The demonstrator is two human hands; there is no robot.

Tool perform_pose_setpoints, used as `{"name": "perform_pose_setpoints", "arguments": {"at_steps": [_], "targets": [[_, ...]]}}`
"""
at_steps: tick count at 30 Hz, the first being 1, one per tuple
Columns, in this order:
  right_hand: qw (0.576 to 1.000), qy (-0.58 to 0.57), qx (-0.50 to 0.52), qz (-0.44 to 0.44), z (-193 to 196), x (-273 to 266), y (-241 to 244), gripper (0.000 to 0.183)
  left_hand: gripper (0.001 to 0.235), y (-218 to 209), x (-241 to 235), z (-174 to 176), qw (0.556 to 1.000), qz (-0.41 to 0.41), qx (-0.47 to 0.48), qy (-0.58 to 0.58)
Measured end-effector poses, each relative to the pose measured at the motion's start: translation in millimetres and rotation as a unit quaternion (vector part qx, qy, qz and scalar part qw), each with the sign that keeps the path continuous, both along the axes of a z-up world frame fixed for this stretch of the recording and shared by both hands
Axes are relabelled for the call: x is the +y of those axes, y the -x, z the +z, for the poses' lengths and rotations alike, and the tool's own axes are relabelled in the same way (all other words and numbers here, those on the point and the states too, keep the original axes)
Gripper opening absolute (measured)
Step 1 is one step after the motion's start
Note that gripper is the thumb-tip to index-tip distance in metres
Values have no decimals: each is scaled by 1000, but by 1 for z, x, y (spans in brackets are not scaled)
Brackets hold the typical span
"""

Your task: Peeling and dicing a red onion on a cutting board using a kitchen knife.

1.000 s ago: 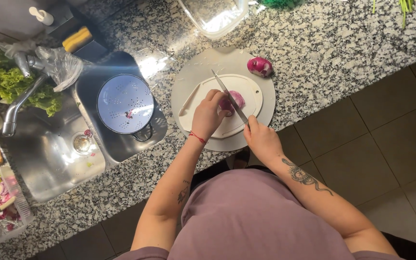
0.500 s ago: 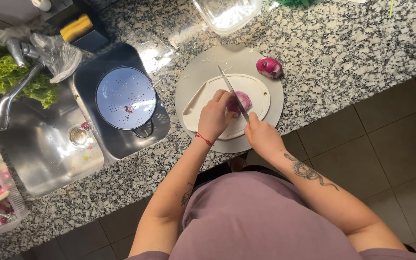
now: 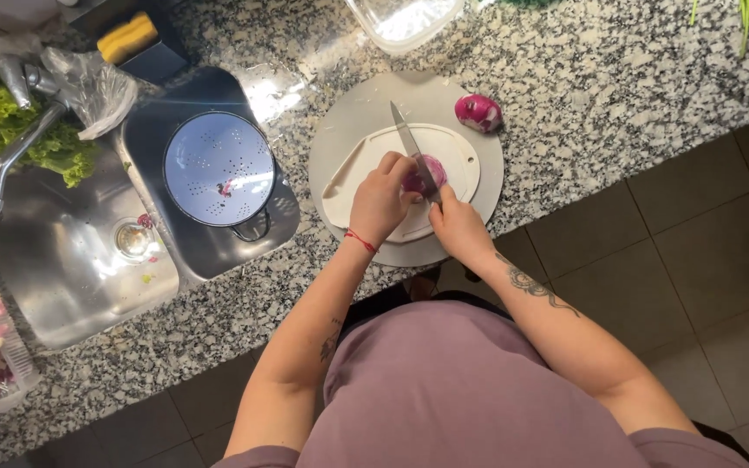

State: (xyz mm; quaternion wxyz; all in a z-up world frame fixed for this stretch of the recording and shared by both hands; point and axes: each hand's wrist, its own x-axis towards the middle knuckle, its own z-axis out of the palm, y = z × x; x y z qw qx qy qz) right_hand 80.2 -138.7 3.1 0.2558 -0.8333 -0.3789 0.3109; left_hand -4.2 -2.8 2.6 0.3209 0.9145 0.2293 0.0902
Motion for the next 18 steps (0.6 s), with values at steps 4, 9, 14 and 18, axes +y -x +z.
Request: {"name": "perform_pose_setpoints", "arguments": {"at_steps": [4,9,14,18], "targets": [[998,29,-41,22,7,-1,3,16,51,0,2,13,999,-12,13,-30],[990,76,-111,41,22,-10,12,14,55,-6,20,11,984,-53,-51,-162],[996,36,-76,16,19,-15,15,13,9,-35,39,18,954,-148,33,-259],[997,30,-73,7,15,-16,14,15,10,-50,44,0,912,-270,62,-302]]}}
